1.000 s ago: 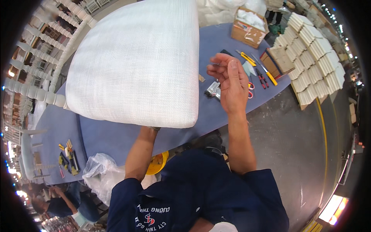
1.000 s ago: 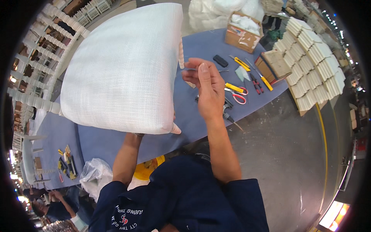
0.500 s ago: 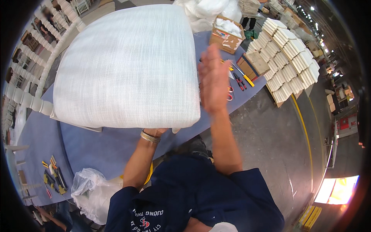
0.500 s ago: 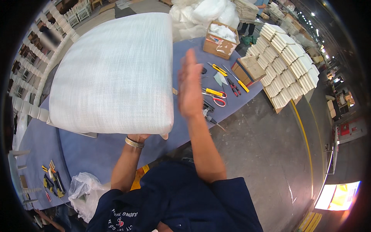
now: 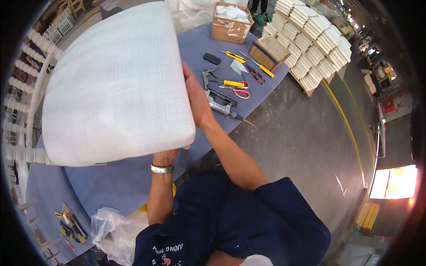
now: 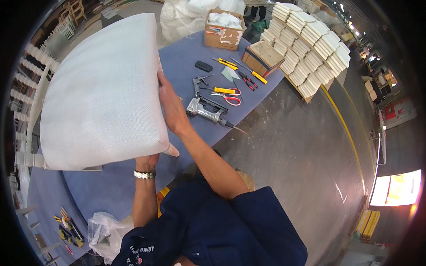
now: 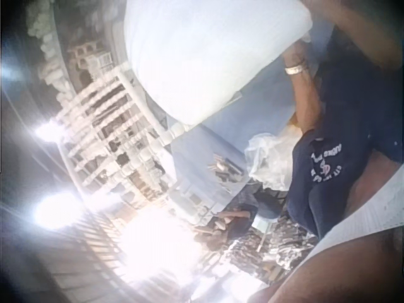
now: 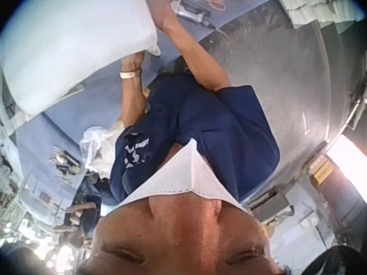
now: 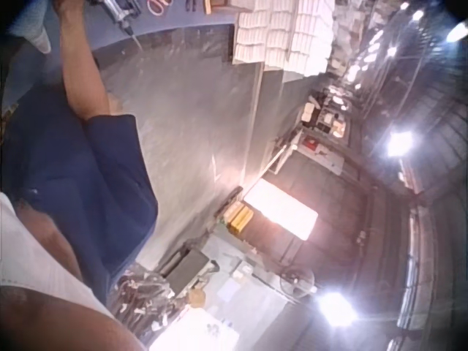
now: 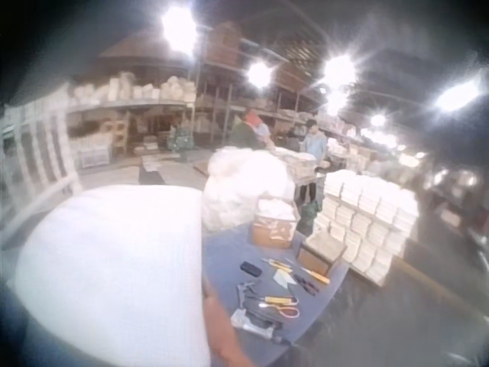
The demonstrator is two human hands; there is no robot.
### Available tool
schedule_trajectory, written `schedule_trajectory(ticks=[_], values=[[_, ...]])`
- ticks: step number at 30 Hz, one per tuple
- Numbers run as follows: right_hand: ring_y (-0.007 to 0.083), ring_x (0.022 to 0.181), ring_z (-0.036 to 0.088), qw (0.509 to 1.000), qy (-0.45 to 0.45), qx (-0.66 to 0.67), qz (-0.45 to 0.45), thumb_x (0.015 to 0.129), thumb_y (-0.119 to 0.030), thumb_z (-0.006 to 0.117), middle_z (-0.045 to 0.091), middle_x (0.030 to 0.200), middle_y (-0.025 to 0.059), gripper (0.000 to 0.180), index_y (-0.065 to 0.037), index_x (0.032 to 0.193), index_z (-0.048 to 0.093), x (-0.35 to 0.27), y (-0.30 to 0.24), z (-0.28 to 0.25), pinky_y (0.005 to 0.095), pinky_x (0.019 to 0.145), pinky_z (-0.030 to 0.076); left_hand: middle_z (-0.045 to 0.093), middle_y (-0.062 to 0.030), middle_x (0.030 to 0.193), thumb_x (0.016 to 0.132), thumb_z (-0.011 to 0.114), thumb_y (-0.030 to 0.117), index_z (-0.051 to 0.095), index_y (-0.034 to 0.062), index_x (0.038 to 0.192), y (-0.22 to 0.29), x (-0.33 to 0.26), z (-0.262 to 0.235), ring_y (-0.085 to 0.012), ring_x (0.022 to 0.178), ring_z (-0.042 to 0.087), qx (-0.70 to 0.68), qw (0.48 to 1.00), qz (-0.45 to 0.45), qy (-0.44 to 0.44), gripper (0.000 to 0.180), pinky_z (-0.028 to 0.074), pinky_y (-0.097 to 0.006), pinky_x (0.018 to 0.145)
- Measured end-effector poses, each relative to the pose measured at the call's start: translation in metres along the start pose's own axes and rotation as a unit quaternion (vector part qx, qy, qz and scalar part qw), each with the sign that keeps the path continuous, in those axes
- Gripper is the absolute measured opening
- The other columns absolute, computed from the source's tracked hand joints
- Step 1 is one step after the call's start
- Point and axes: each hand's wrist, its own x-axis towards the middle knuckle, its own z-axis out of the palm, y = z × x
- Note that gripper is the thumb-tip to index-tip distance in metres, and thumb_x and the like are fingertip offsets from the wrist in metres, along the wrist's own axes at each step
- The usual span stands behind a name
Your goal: The person upholsters a white wooden chair by wrapping and securing light-colored fabric around the seat frame. They use a staple gun to fasten the fabric, a utility knife to trim excess material, and a small tool to tuck and smooth the edges. The chair is rotated and repositioned multiple times to access different sides.
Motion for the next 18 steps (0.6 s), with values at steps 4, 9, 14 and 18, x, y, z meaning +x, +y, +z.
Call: schedule_trajectory(ticks=[4,9,14,18], values=[[0.0254,0.127,0.06,0.956,0.082,0.128,0.25,0.11,-0.037,0.05,0.059,0.141,0.0172,0.057,0.001,0.151,0.045,-0.074,0.116,-0.049,0.0369,0.11,0.045,0.064,-0.0171,0.126,0.103,0.057,0.045,0.05,0.0038,0.141,0.001,-0.006,0.004,-0.0306,0.107,0.066,-0.009,0.999,-0.012,0.048,0.056,0.057,-0.048,0.092],[0.0261,0.112,0.067,0.698,0.429,0.318,0.477,0.097,-0.052,0.068,0.065,0.129,0.0162,0.061,-0.006,0.136,0.054,-0.127,0.246,-0.15,0.0395,0.095,0.052,0.066,-0.0193,0.117,0.1,0.061,0.044,0.054,0.0001,0.135,0.004,-0.016,0.013,-0.0307,0.095,0.067,0.311,0.943,0.04,0.11,0.056,0.057,-0.046,0.085],[0.0175,0.086,0.063,0.667,0.483,0.389,0.413,0.094,-0.054,0.072,0.068,0.1,0.0055,0.047,-0.013,0.111,0.062,-0.107,0.261,-0.158,0.0374,0.071,0.049,0.069,-0.0215,0.108,0.097,0.065,0.043,0.058,-0.0036,0.129,0.025,-0.014,0.063,-0.0309,0.083,0.068,0.786,0.6,-0.084,0.122,0.057,0.057,-0.044,0.077],[0.0096,0.053,0.047,0.7,0.396,0.406,0.433,0.092,-0.055,0.076,0.059,0.069,-0.0041,0.038,-0.02,0.088,0.06,-0.088,0.262,-0.17,0.0292,0.053,0.037,0.073,-0.0106,0.09,0.09,0.076,0.037,0.072,0.0028,0.106,0.021,-0.01,0.096,-0.0235,0.08,0.068,0.837,0.512,-0.05,0.187,0.038,0.056,-0.04,0.077]])
